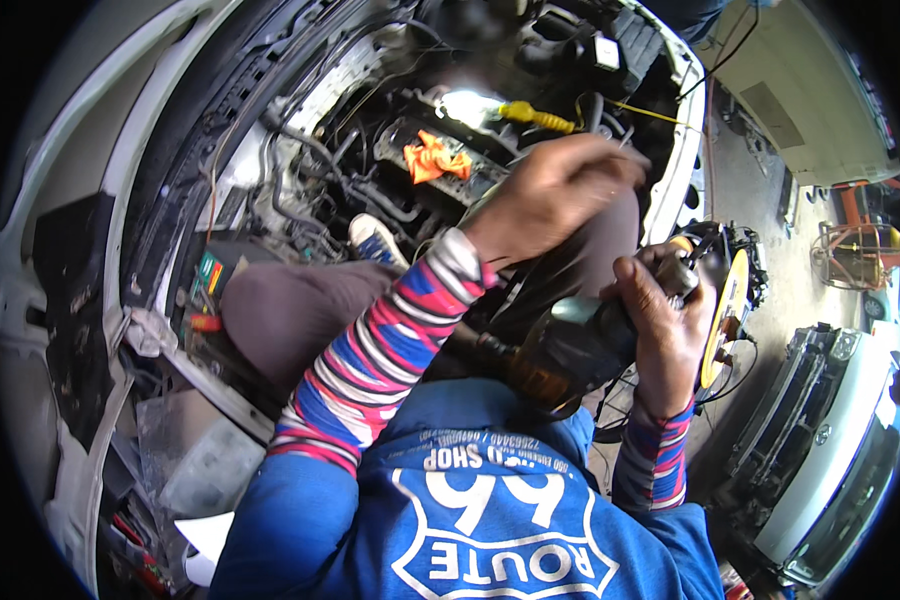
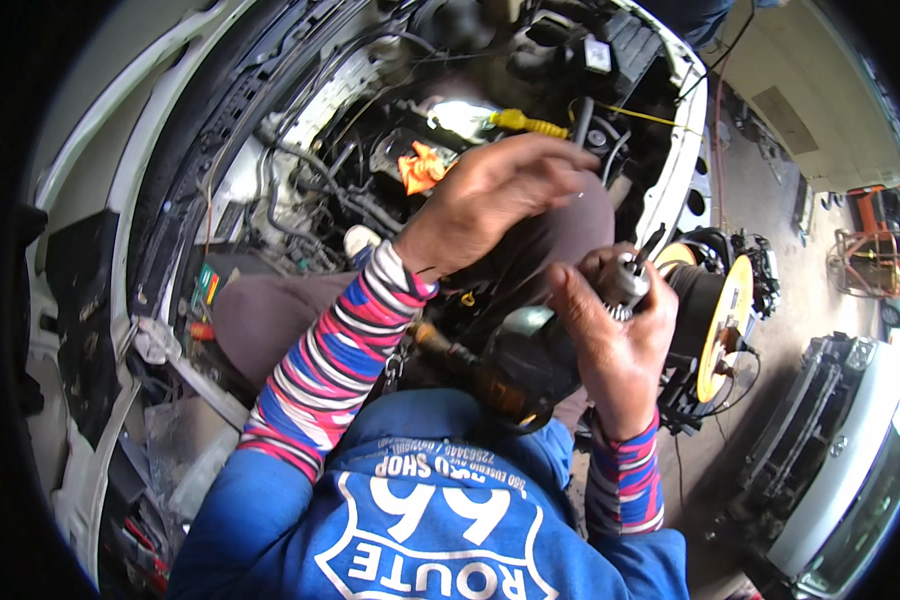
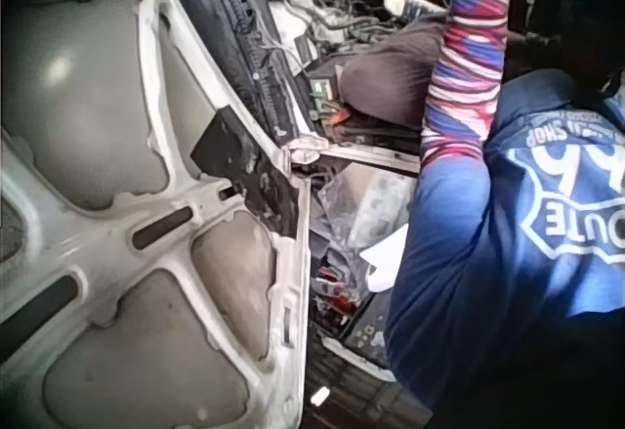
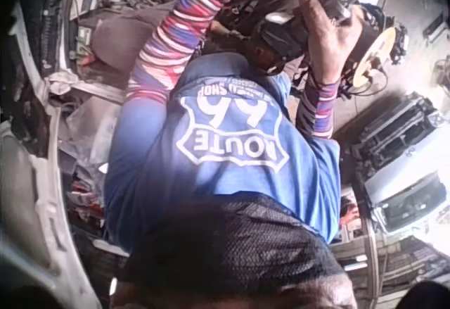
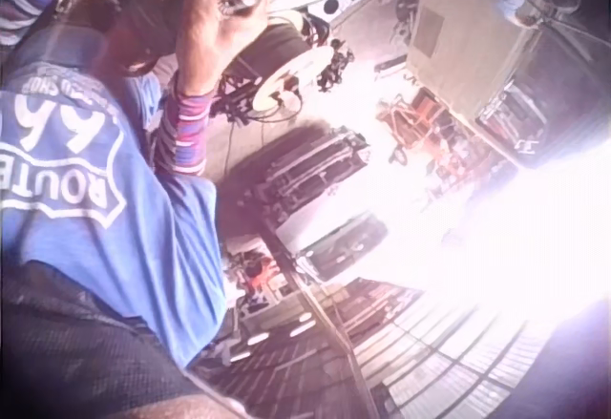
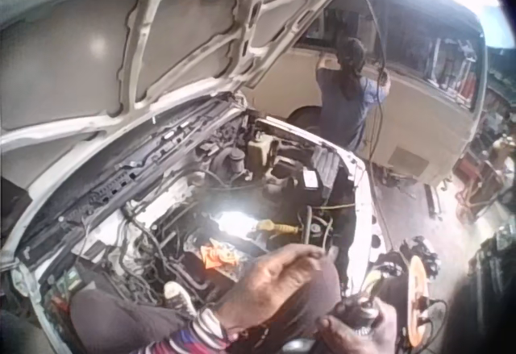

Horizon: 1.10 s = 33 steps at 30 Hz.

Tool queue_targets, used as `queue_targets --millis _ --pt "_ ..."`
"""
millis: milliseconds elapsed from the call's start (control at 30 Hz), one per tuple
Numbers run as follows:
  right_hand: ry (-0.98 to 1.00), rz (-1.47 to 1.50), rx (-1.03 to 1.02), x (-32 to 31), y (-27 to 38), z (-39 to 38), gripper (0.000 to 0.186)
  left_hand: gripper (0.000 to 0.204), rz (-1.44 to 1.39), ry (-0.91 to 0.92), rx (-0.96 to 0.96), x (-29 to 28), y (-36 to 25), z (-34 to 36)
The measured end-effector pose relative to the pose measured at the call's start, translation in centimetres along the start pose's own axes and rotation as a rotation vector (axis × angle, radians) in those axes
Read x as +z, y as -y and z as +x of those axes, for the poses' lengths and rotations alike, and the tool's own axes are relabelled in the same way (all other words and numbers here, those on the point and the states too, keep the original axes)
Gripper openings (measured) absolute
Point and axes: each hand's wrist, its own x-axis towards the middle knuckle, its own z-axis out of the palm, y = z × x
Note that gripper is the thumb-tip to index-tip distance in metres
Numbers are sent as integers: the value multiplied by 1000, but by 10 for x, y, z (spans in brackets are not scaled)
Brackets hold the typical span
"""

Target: The person works inside the engine bay of a white car, handling small metal pins and a red plastic case. They use a hammer to tap a pin into a drill chuck, then place the drill into the engine compartment. The person continues to manipulate pins and tools while another worker stands nearby.

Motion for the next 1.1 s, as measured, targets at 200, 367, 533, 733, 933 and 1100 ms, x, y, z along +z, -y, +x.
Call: queue_targets --millis 200,367,533,733,933,1100 --pt "-73 -56 28 -17 -12 21 20 36 127 -365 -571 -99 223 -134" --pt "-51 -134 88 -15 -6 29 32 53 -29 -685 -1530 -122 301 -225" --pt "-84 -155 16 -10 -4 31 31 52 -453 -663 -1448 -132 334 -234" --pt "-105 -125 111 -14 -4 35 33 34 -100 -524 -1241 -134 306 -216" --pt "-63 -67 55 -13 -5 24 35 16 191 -568 -722 -75 159 -134" --pt "25 -104 -79 -12 -3 13 38 22 -298 -383 -682 -38 0 -89"
